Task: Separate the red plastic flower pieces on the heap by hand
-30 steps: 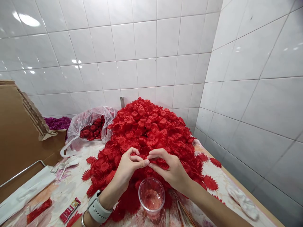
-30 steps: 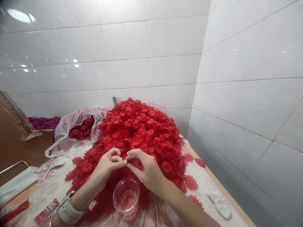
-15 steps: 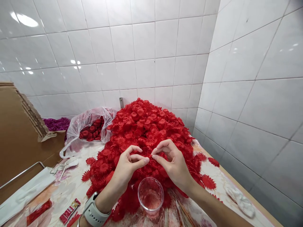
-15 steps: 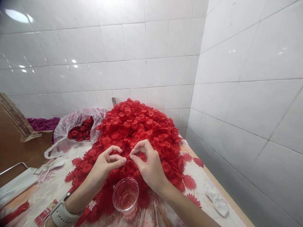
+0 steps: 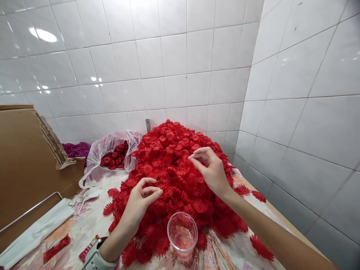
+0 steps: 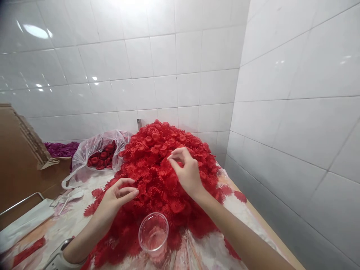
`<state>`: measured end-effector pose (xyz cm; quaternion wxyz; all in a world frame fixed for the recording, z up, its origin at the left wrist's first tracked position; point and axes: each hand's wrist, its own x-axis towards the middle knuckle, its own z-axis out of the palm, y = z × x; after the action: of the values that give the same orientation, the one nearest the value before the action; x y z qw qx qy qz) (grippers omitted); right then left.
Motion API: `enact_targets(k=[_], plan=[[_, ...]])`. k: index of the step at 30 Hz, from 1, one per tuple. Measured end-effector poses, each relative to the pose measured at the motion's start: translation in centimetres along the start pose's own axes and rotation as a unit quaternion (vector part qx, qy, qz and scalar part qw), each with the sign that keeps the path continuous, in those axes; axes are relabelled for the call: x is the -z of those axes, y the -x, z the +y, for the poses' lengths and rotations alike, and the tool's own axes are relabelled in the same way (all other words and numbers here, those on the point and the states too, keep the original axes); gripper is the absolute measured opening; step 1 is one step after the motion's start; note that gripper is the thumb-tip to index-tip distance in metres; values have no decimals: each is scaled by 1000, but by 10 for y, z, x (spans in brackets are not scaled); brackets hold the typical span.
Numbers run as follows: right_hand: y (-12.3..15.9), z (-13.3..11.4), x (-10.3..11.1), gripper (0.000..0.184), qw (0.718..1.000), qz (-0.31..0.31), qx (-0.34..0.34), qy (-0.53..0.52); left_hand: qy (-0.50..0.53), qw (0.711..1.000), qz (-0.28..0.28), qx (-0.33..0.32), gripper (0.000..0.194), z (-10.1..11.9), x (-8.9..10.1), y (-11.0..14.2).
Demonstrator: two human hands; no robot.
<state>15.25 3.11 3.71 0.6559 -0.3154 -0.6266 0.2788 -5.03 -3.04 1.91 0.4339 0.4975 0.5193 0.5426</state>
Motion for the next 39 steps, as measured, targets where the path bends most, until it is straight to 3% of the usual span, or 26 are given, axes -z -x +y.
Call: enact_targets(k=[4, 9, 12, 15, 17, 19, 21, 26, 30, 32, 34, 37, 39], plan=[[3, 6, -15, 15, 998, -56, -30, -26, -21, 999, 24, -34, 28, 0, -8, -8], [12, 10, -10, 10, 996, -83, -18, 31, -64, 991, 65, -101, 26, -9, -4, -28], [16, 6, -10, 10, 981, -169, 17, 94, -89, 983, 92, -132, 27, -11, 3, -34], [16, 6, -21, 18, 939, -277, 69, 189, -120, 976, 104, -152, 22, -10, 9, -34], [16, 10, -33, 24, 893, -336, 114, 276, -141, 971, 109, -161, 20, -9, 12, -31], [14, 16, -46, 29, 850, -373, 148, 342, -164, 965, 114, -169, 17, -8, 15, -27], [13, 20, -55, 29, 839, -375, 153, 363, -195, 959, 117, -172, 16, -9, 18, -23], [8, 14, -49, 21, 893, -283, 102, 336, -272, 946, 87, -156, 15, -9, 19, -17], [13, 2, -29, 17, 975, -185, -46, 111, -171, 970, 14, -173, 27, -2, 3, -20], [19, -3, -22, 18, 980, -171, -101, 14, -77, 983, -61, -158, 31, 2, -11, -22], [26, -5, -18, 20, 978, -165, -121, -28, -11, 986, -96, -135, 31, 5, -24, -24], [34, -7, -16, 20, 987, -124, -101, 7, 46, 991, -81, -95, 29, 7, -40, -25], [39, -7, -16, 20, 993, -80, -46, 71, 70, 993, -68, -70, 33, 6, -44, -25]])
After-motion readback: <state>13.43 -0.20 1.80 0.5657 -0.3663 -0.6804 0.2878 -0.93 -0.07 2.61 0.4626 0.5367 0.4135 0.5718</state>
